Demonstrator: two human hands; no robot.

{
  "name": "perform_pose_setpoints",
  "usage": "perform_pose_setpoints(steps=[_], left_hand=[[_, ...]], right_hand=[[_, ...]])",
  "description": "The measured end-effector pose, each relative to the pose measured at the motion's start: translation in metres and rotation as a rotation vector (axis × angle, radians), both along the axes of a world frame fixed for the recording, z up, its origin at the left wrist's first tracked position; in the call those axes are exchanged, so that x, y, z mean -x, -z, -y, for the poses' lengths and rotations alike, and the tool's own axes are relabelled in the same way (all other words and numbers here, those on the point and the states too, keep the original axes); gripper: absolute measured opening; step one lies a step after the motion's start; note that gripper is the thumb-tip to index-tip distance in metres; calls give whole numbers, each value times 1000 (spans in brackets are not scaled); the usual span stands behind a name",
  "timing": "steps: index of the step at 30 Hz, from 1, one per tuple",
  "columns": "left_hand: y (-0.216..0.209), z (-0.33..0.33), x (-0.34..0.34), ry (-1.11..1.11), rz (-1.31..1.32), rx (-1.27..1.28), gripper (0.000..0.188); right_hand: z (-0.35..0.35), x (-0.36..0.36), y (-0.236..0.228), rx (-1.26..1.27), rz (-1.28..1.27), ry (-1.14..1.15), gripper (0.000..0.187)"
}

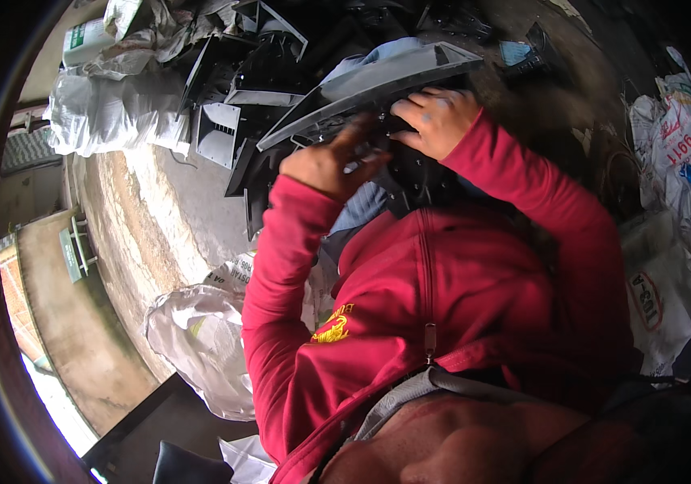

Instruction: The person sits on the ground and assembles a black plastic housing with a circular component using a wrench. They tighten multiple fasteners on the housing, reposition the object, and continue securing the parts together.

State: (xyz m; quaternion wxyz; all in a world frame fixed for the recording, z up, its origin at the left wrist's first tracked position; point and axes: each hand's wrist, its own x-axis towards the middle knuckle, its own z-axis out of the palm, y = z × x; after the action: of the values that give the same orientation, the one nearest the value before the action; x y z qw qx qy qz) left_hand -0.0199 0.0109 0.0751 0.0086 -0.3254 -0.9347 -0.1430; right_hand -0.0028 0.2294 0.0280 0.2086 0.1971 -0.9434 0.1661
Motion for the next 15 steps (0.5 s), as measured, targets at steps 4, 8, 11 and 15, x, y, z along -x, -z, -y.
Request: perform_pose_setpoints(steps=[4,8,11,15], left_hand=[[3,6,8,-48,23,104,46],[9,46,-10,-7,519,-582,43],[19,63,-48,10,705,-135,45],[34,74,-69,-384,1007,-229,42]], right_hand=[[2,0,-3,14,2,-8,32],[1,1,2,50,-38,-36,32],[2,0,0,37,-50,-69,32],[-1,1,6,54,-151,-117,32]])
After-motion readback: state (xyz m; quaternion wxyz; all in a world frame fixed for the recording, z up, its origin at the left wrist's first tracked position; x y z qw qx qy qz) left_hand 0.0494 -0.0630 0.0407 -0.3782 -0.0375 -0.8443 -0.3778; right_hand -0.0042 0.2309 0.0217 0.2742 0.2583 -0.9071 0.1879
